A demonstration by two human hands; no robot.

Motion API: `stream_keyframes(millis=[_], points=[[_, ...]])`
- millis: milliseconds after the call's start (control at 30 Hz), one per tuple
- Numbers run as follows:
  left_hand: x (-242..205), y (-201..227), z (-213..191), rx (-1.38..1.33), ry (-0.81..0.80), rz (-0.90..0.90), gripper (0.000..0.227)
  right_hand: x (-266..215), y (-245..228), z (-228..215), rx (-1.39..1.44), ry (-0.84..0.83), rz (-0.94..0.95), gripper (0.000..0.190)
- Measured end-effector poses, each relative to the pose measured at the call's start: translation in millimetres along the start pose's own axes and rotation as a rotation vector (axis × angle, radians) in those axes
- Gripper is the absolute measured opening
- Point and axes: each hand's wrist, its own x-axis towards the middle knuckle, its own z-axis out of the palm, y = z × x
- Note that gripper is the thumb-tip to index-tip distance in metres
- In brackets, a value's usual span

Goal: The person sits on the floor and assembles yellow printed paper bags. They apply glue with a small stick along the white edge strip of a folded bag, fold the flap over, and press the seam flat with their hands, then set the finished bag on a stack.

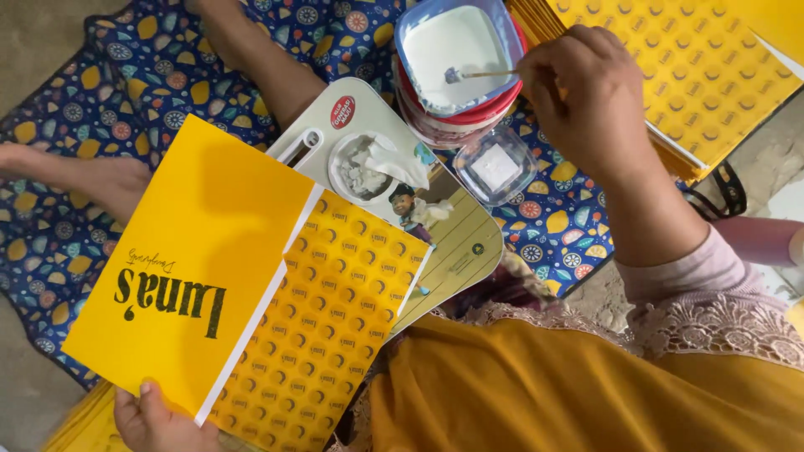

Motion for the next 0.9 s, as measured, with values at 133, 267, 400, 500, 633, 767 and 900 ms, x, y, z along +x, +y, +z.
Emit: stream_keyframes(millis=[133, 267, 400, 500, 633, 767, 900], points=[[2.6, -4.5, -1.5, -0.005, 0.02, 0.028, 0.04, 15.4, 0.9, 31.2, -0.211, -0.017, -0.063, 0.01], [-0.3, 4.6, 2.9, 0.095, 0.049, -0.016, 0.036, 15.3, 7.3, 46.6, -0.278, -0.039, -0.032, 0.008], [23.1, -60.8, -32.4, 0.031, 0.152, 0.05, 0.043, 13.9, 13.0, 58.2, -0.288, -0.092, -0.013, 0.007], [24.9, -68.0, -36.4, 0.058, 0.129, 0.106, 0.046, 13.6, 16.3, 65.7, -0.306, -0.097, -0.013, 0.007], [7.4, -21.4, -5.4, 0.099, 0.144, 0.038, 0.037, 19.1, 15.9, 62.4, -0.178, -0.119, -0.05, 0.009], [18.6, -48.8, -21.0, -0.011, 0.092, 0.086, 0.042, 22.3, 14.6, 47.9, 0.007, -0.194, 0.067, 0.01], [-0.3, 0.6, 1.9, 0.187, 0.07, 0.011, 0.033, 20.3, 22.1, 42.2, 0.024, -0.139, 0.115, 0.01]])
